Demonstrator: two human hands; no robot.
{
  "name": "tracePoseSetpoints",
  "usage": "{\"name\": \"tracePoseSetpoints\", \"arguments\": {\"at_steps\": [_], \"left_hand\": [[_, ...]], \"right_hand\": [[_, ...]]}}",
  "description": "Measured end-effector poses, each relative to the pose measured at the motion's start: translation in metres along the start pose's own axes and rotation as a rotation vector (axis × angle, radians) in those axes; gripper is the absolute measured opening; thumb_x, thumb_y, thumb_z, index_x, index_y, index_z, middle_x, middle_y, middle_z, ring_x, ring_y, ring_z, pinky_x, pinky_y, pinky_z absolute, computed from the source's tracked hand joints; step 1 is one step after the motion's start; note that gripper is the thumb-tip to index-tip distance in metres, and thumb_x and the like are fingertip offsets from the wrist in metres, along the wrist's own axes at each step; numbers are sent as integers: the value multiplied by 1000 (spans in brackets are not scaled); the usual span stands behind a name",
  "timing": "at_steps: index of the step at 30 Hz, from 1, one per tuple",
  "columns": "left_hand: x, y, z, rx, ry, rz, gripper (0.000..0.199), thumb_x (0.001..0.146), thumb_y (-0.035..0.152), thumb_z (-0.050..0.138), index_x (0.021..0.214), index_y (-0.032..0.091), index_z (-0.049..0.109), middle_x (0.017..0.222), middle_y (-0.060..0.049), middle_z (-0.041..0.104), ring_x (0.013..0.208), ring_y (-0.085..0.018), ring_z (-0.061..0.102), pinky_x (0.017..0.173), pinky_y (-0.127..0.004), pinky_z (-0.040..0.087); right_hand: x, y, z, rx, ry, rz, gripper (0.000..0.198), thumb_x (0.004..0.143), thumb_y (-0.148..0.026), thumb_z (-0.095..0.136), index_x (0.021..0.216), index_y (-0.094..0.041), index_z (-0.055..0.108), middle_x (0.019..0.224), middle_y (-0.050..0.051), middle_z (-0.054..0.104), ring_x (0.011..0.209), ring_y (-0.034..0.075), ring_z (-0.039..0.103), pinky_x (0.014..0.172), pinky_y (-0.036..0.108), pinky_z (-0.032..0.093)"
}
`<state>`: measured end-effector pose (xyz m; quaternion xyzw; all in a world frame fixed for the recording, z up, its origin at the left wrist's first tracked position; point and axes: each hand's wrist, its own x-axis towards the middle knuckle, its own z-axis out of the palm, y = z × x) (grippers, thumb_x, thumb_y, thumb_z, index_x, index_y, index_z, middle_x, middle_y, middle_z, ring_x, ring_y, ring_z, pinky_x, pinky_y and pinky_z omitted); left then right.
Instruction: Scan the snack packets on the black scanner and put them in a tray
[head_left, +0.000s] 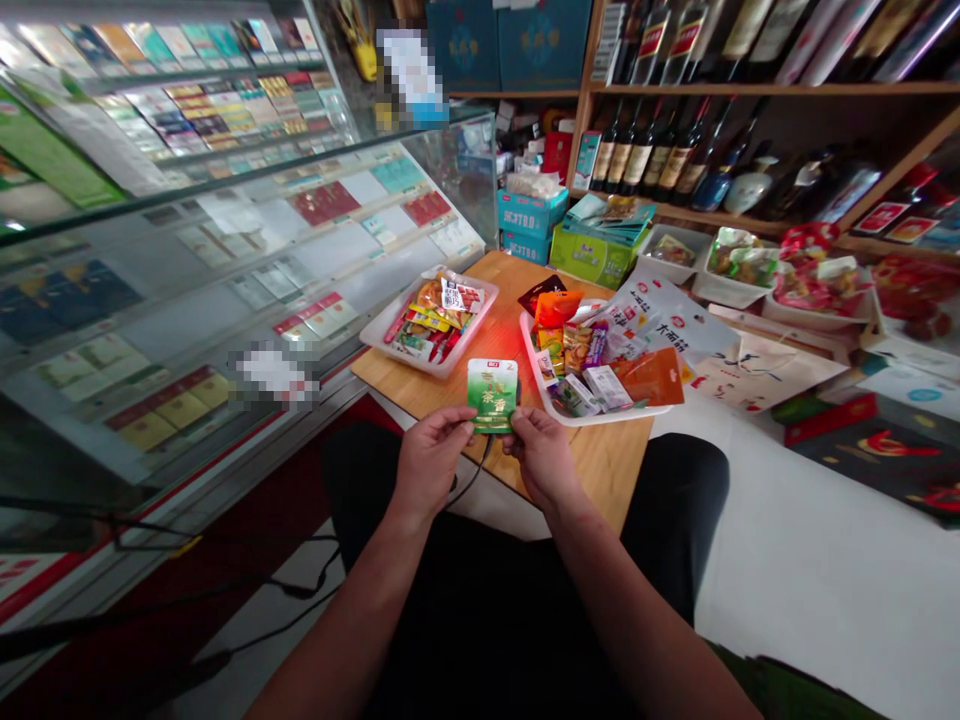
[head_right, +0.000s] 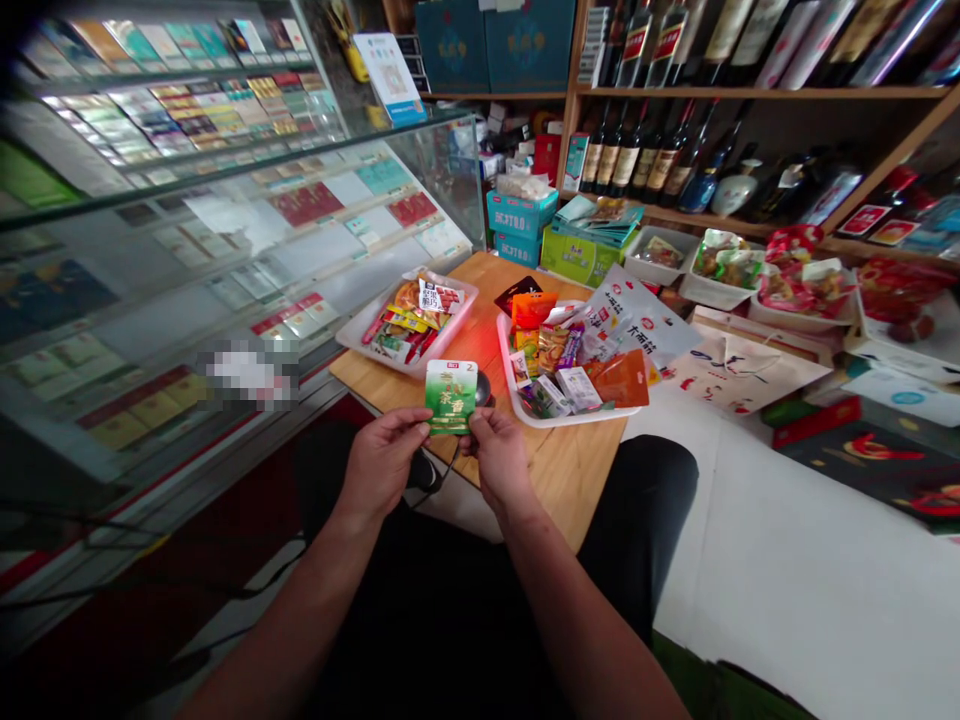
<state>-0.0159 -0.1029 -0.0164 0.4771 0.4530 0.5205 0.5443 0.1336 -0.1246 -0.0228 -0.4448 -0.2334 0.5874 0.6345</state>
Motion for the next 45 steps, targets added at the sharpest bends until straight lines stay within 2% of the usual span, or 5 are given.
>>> {"name": "tracePoseSetpoints", "arguments": {"at_steps": [13, 25, 31, 39, 45], "left_hand": [[2, 0, 4, 190, -17, 70, 24, 83, 29, 72, 104, 16, 74, 90, -5, 70, 73, -12, 59, 67, -23, 46], [2, 0, 6, -167, -168, 31, 28, 87, 32, 72, 109, 17, 61, 103, -5, 65, 93, -15, 63, 86, -29, 51], [0, 1, 8, -285, -137, -9, 29, 92, 37, 63, 112, 16, 63, 108, -9, 65, 99, -20, 63, 89, -33, 52], [0, 4, 1, -7, -185, 104, 30, 91, 39, 65, 110, 16, 63, 111, -9, 66, 101, -20, 63, 93, -32, 50], [2, -1, 0, -61, -147, 33, 36, 93, 48, 60, 110, 17, 65, 110, -10, 67, 99, -21, 64, 87, -32, 53]], "right_hand": [[4, -2, -6, -67, 51, -57, 29, 82, -40, 72, 92, -14, 64, 73, 1, 64, 57, 9, 56, 55, 20, 43], [-22, -9, 14, -624, -176, -728, 26, 93, -21, 63, 118, -26, 69, 125, 6, 65, 121, 21, 59, 105, 40, 47], [-24, -4, 19, -669, -191, -703, 32, 92, -19, 62, 121, -27, 69, 130, 7, 63, 125, 22, 57, 109, 42, 46], [-22, -3, 18, -605, -135, -621, 24, 92, -20, 61, 111, -28, 73, 123, 6, 67, 121, 23, 60, 109, 44, 45], [-15, 2, 17, -632, -85, -604, 21, 90, -21, 64, 108, -27, 73, 118, 6, 67, 113, 22, 61, 95, 38, 52]]}}
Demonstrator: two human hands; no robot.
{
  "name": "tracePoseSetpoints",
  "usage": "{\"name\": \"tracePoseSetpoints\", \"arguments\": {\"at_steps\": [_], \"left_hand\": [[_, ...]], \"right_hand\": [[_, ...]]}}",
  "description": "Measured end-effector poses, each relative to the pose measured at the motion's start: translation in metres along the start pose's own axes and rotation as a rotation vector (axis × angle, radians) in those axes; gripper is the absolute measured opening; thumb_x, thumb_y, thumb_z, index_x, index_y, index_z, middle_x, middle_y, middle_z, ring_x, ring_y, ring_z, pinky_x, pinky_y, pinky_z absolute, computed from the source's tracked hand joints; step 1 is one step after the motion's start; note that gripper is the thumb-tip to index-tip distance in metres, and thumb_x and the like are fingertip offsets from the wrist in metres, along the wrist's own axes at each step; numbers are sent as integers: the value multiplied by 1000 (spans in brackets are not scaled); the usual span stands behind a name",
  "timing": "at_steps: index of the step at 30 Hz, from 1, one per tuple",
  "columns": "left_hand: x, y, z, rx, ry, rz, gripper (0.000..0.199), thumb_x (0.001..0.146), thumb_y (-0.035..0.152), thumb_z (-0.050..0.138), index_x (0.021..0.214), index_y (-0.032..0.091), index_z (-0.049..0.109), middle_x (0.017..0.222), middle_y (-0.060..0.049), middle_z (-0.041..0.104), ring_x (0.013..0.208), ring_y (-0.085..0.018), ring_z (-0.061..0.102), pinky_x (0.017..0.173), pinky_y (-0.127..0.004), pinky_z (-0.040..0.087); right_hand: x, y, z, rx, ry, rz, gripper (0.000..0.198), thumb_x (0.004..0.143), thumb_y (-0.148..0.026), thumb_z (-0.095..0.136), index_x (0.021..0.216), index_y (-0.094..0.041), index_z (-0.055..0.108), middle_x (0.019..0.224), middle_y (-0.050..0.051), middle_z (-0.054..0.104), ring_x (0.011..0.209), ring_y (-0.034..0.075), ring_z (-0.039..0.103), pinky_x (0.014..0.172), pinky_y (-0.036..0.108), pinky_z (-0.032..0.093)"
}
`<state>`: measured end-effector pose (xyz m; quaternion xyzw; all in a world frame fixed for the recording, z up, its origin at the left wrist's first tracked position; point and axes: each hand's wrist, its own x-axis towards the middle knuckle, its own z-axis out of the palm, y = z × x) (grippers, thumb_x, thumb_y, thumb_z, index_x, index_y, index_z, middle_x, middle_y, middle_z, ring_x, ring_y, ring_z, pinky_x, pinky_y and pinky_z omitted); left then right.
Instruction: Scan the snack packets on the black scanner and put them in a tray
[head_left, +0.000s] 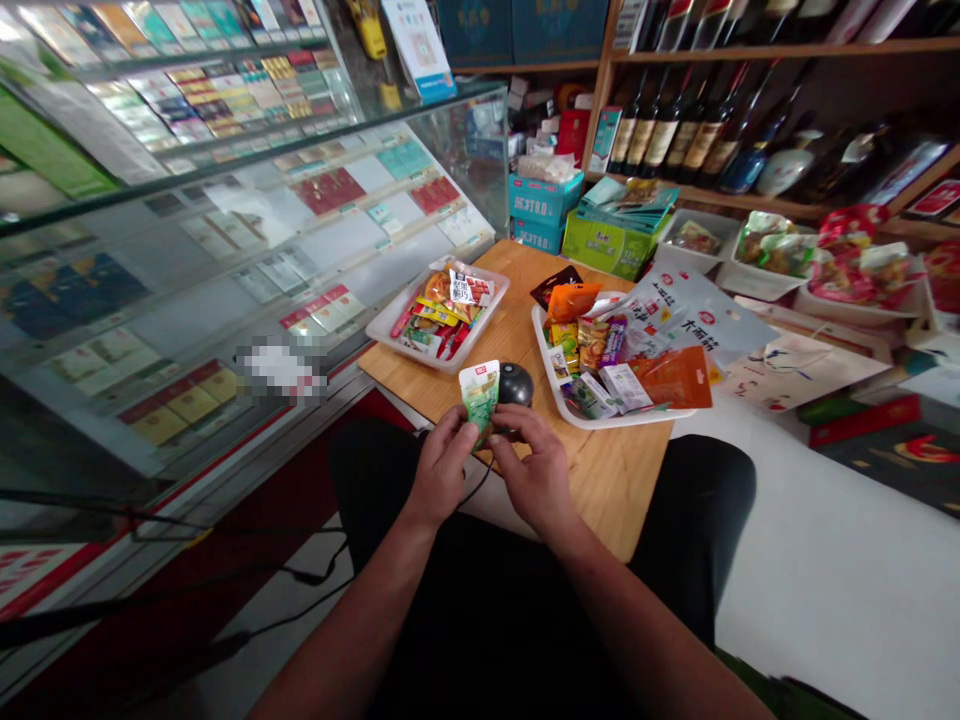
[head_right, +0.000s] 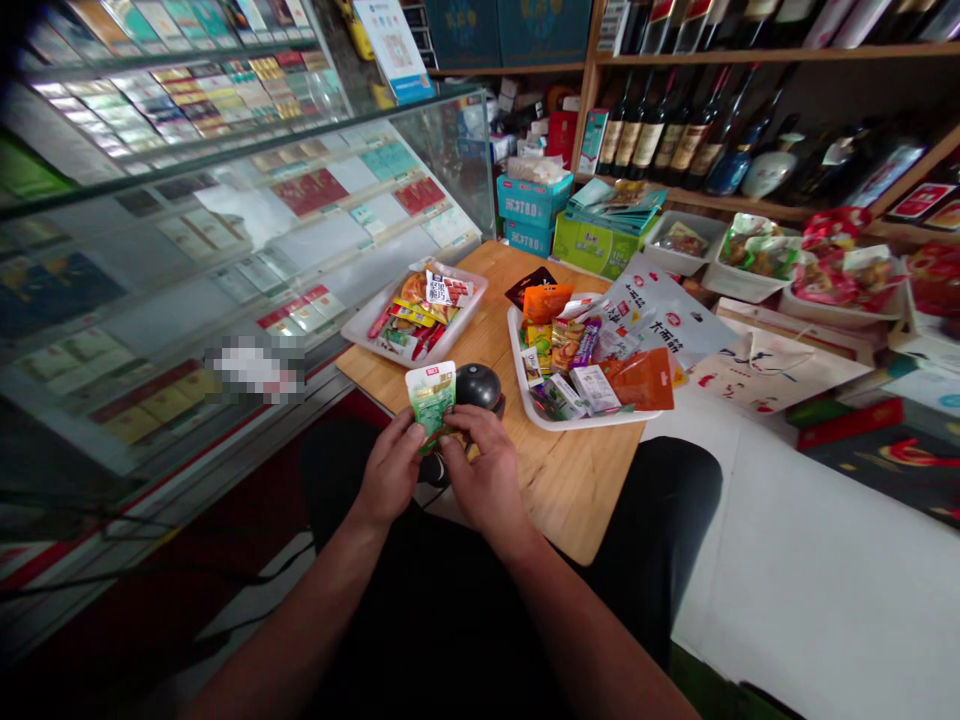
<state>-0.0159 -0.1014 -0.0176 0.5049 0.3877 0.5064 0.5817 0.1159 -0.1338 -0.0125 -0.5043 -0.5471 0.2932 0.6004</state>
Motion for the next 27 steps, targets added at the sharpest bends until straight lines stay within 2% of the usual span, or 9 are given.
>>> {"name": "tracePoseSetpoints", "arguments": {"at_steps": [4, 7, 11, 13, 18, 19, 21, 23, 27], "left_hand": [[4, -2, -3, -122, 20, -57, 39, 95, 49, 56, 113, 16, 68, 110, -11, 68, 99, -23, 66, 82, -34, 56], [14, 2, -7, -132, -7, -95, 39, 94, 49, 58, 110, 15, 69, 104, -11, 69, 91, -22, 67, 71, -32, 56], [38, 15, -12, 45, 11, -39, 38, 91, 51, 63, 100, 15, 71, 94, -8, 69, 81, -20, 66, 66, -29, 55], [52, 22, -13, 142, -9, 8, 36, 91, 51, 63, 94, 15, 71, 87, -6, 68, 75, -18, 65, 66, -28, 54], [85, 33, -13, 250, -63, 84, 36, 88, 51, 66, 83, 16, 67, 75, -3, 63, 69, -16, 60, 63, -26, 51], [91, 33, -13, 260, -71, 95, 35, 88, 51, 66, 82, 16, 65, 73, -2, 62, 68, -15, 59, 63, -26, 50], [104, 32, -13, 308, -88, 127, 34, 89, 49, 64, 82, 16, 63, 73, -2, 61, 69, -16, 58, 63, -26, 48], [115, 30, -14, 398, -113, 163, 32, 92, 47, 58, 83, 17, 62, 74, -2, 61, 69, -16, 58, 64, -27, 46], [132, 31, -17, 644, -168, 258, 30, 96, 42, 50, 79, 18, 58, 70, -1, 58, 68, -16, 54, 64, -28, 39]], "right_hand": [[10, 0, 0, -42, 29, -6, 16, 86, -21, 67, 101, -25, 71, 111, 6, 66, 103, 21, 62, 79, 32, 53], [23, -2, 0, -71, 58, 70, 13, 83, -23, 70, 96, -23, 69, 100, 5, 67, 86, 18, 62, 71, 30, 50], [50, -3, 0, 94, 45, 229, 14, 83, -30, 70, 92, -21, 63, 82, 1, 66, 68, 15, 58, 63, 28, 47], [66, -2, -2, 154, 46, 224, 19, 83, -33, 71, 93, -20, 60, 81, 1, 65, 68, 15, 59, 62, 27, 46], [103, 6, -13, 91, 5, 193, 36, 84, -38, 69, 112, -20, 58, 69, -3, 60, 59, 13, 52, 56, 24, 39], [109, 9, -15, 70, -20, 196, 33, 85, -39, 67, 111, -19, 60, 68, -3, 60, 59, 13, 51, 56, 24, 38], [119, 17, -19, -3, -70, 199, 25, 86, -41, 64, 95, -18, 65, 70, -1, 61, 61, 13, 50, 58, 24, 38], [128, 25, -22, -76, -98, 192, 27, 87, -44, 61, 80, -18, 64, 70, 0, 61, 62, 13, 50, 58, 24, 38], [142, 40, -26, -102, -85, 175, 32, 88, -46, 59, 75, -17, 61, 68, 0, 58, 62, 12, 49, 58, 24, 39]]}}
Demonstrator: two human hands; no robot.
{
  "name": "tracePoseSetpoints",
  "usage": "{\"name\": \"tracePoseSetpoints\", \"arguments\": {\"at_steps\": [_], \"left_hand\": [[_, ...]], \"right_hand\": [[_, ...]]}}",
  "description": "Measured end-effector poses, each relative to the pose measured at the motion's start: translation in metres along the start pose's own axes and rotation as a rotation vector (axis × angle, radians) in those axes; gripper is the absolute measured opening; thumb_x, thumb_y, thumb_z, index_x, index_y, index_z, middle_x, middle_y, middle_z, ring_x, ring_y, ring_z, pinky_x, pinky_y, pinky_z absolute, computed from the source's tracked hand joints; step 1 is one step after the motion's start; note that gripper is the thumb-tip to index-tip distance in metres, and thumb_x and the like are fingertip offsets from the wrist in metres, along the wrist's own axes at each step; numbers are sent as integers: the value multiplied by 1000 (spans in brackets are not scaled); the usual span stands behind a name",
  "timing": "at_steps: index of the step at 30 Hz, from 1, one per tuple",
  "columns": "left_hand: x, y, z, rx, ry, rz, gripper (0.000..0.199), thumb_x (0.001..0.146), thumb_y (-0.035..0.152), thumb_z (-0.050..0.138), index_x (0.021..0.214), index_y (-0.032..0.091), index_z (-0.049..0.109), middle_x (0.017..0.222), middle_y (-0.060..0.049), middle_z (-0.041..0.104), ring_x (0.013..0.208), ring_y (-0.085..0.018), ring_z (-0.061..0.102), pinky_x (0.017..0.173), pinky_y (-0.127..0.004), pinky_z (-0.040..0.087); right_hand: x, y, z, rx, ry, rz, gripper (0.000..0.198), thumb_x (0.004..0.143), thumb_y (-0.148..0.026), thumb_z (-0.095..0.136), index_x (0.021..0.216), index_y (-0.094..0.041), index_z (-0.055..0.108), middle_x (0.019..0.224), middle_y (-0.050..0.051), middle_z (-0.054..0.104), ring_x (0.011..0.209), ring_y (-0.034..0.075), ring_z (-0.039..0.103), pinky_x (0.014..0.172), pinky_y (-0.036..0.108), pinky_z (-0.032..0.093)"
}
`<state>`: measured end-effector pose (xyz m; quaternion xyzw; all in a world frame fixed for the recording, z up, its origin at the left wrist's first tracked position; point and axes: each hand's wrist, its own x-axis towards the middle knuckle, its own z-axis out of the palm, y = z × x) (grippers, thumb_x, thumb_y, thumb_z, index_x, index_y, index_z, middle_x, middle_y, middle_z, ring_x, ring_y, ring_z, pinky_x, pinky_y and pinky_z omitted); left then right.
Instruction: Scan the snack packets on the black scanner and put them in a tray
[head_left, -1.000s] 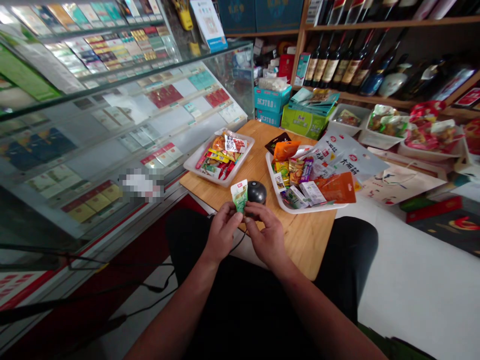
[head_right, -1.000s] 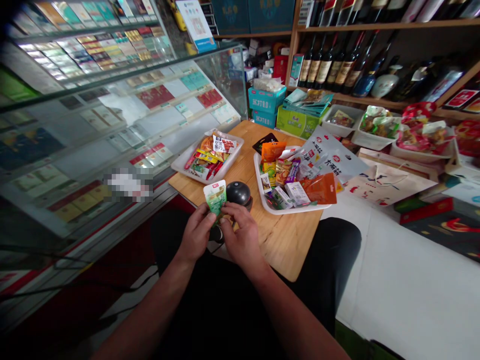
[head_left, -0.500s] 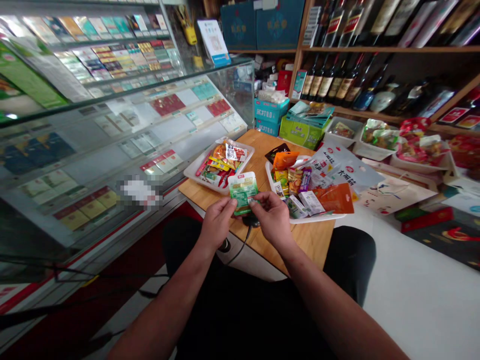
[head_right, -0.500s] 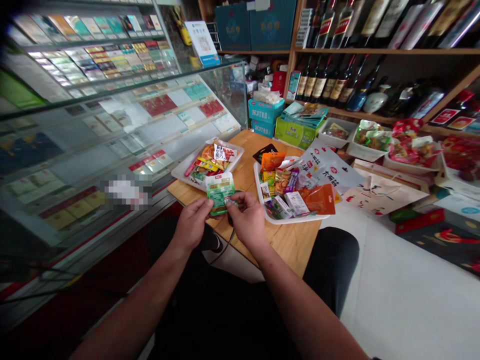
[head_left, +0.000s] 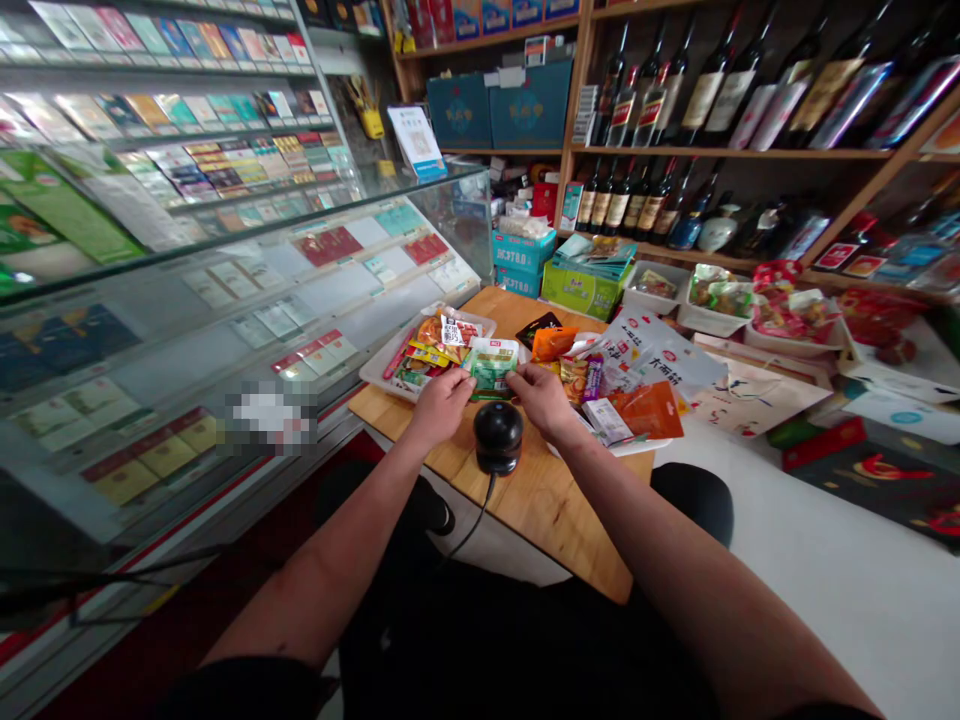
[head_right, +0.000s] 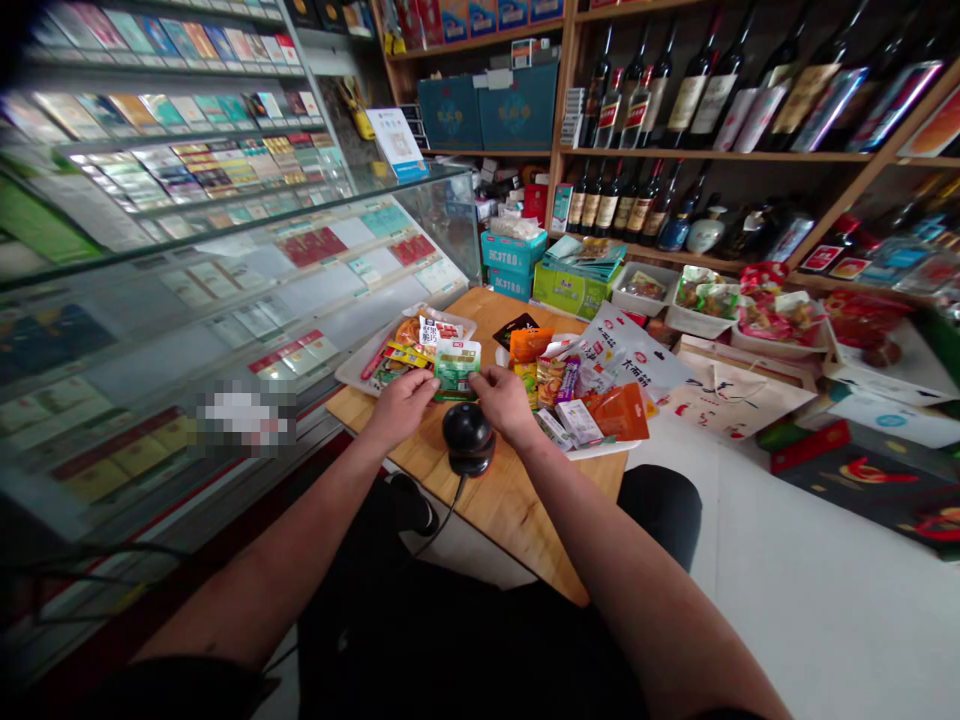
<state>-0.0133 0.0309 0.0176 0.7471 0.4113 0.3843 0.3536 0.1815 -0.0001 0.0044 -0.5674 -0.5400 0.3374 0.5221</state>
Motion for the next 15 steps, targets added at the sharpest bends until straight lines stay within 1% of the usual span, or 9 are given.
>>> {"name": "tracePoseSetpoints", "arguments": {"at_steps": [2, 5, 11, 15], "left_hand": [[5, -2, -1, 99, -19, 43, 29, 96, 39, 48, 78, 18, 58, 72, -1, 58, 69, -16, 52, 65, -29, 36], [12, -6, 1, 174, -39, 71, 27, 96, 37, 47, 80, 18, 58, 75, -2, 60, 72, -17, 53, 68, -29, 36], [23, -19, 6, 286, -26, 84, 26, 96, 35, 46, 85, 18, 62, 85, -6, 67, 79, -19, 58, 73, -30, 39], [29, -32, 9, 353, -49, 126, 25, 96, 32, 47, 90, 17, 66, 88, -8, 69, 82, -21, 61, 76, -30, 41]], "right_hand": [[7, 5, -2, -1, 15, 7, 32, 87, -46, 58, 75, -17, 61, 68, 0, 58, 61, 12, 49, 58, 24, 39], [14, 13, -6, -32, 22, 7, 31, 87, -44, 56, 75, -17, 62, 66, 0, 58, 60, 13, 48, 58, 25, 38], [22, 20, -11, -259, 31, -32, 27, 86, -34, 54, 65, -18, 55, 62, -1, 53, 61, 13, 46, 59, 26, 33], [25, 24, -11, -414, 19, -22, 26, 87, -28, 55, 64, -17, 57, 64, 0, 55, 64, 13, 49, 63, 26, 34]]}}
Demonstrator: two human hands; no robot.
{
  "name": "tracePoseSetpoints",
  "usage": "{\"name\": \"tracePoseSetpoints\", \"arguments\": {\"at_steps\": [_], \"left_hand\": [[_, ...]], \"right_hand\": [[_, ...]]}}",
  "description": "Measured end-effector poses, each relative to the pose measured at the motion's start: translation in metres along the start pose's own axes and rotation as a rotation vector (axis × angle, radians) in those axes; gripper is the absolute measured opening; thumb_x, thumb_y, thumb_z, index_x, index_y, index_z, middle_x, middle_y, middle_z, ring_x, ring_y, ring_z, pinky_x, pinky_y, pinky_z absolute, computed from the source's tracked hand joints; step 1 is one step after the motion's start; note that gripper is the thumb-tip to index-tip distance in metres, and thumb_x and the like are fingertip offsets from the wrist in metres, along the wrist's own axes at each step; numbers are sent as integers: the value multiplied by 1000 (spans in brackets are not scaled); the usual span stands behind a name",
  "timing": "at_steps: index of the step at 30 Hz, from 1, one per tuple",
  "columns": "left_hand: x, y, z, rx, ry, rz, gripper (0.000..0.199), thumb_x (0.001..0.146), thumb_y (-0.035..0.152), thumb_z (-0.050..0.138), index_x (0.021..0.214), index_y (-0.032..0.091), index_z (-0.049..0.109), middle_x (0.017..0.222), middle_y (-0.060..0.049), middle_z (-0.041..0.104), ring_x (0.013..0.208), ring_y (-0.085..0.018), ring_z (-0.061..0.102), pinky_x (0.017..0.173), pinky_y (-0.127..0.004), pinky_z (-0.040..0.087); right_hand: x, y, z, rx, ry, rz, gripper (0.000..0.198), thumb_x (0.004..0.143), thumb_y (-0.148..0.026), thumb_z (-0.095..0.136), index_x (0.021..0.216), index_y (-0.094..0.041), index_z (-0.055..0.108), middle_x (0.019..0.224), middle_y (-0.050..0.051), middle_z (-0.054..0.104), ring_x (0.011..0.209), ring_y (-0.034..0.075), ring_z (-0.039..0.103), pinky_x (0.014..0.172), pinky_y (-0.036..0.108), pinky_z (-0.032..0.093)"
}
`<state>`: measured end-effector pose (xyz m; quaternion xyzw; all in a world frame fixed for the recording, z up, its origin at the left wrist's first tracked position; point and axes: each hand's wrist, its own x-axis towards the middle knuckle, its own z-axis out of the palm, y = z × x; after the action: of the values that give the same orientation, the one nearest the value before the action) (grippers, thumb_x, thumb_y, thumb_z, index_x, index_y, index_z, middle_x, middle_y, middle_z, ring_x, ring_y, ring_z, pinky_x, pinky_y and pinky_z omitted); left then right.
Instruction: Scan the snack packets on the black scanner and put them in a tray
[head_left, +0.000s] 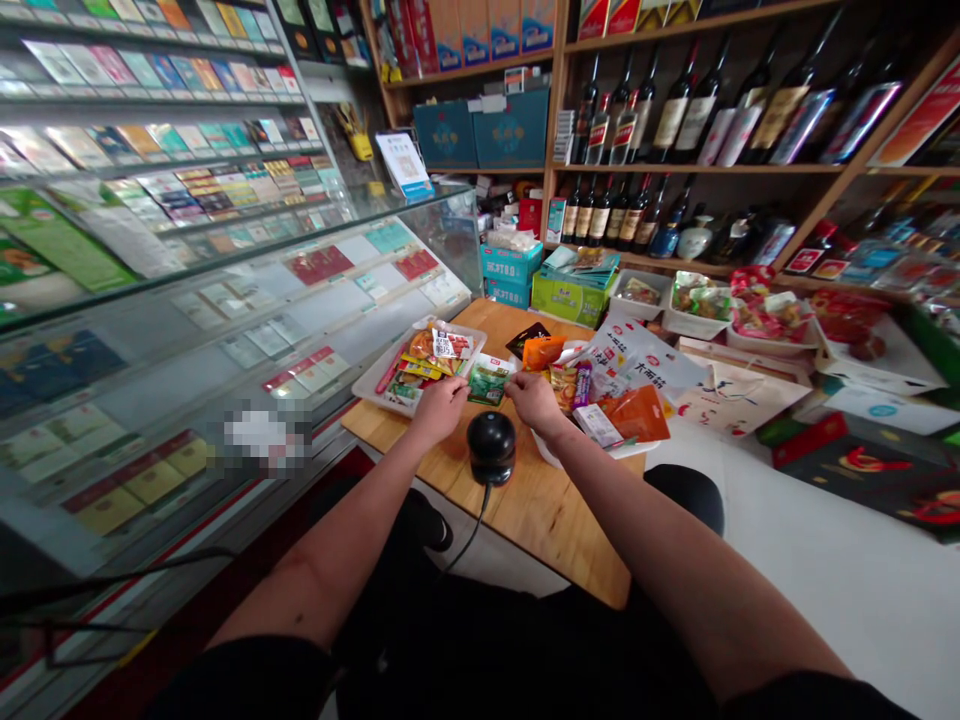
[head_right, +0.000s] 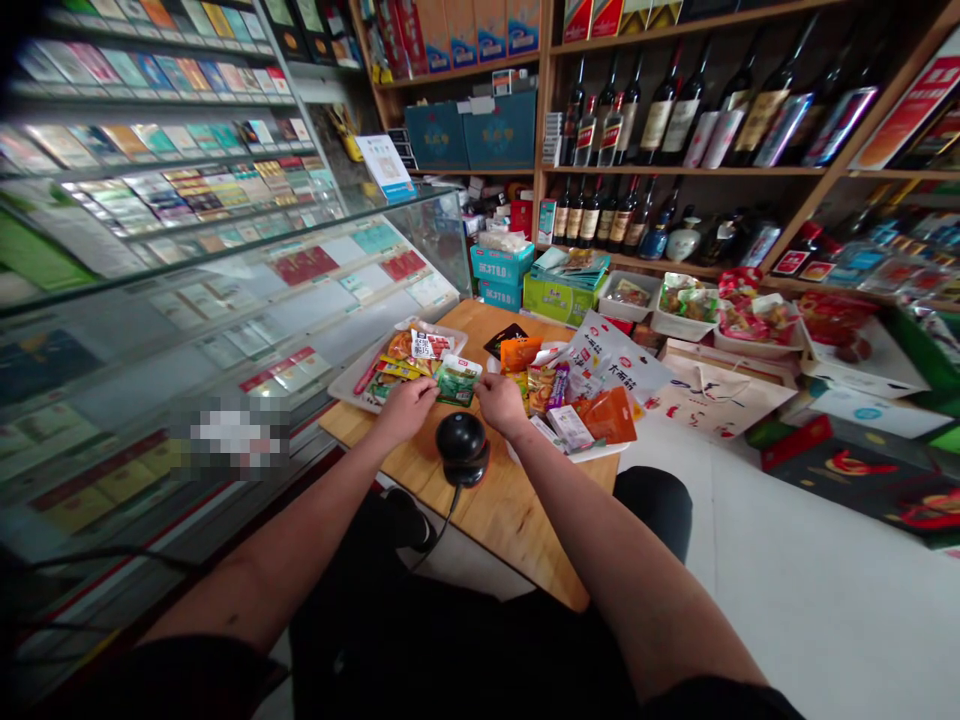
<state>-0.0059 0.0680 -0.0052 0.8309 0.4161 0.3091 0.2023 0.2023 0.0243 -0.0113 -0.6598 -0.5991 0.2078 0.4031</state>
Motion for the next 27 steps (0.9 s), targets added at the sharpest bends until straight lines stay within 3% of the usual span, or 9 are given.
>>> {"name": "tracePoseSetpoints", "arguments": {"at_steps": [12, 17, 27], "left_hand": [[-2, -18, 21, 123, -42, -49, 26, 97, 29, 50, 98, 18, 74, 99, -11, 74, 88, -21, 65, 80, -30, 42], [-2, -17, 23, 202, -65, -52, 28, 98, 30, 49, 98, 18, 74, 97, -9, 74, 91, -20, 66, 81, -29, 42], [1, -22, 34, 231, -72, -34, 27, 99, 31, 50, 102, 19, 75, 99, -8, 74, 91, -20, 66, 82, -28, 45]], "right_hand": [[-6, 15, 11, -222, -54, 76, 22, 93, -27, 56, 96, -18, 76, 91, 9, 74, 82, 20, 65, 72, 27, 41], [-9, 14, 9, -275, -83, 71, 23, 94, -27, 57, 85, -16, 75, 88, 8, 73, 80, 18, 64, 71, 25, 39], [-4, 28, 12, -243, -136, 122, 21, 93, -25, 56, 84, -14, 72, 82, 6, 70, 72, 14, 59, 65, 24, 36]]}}
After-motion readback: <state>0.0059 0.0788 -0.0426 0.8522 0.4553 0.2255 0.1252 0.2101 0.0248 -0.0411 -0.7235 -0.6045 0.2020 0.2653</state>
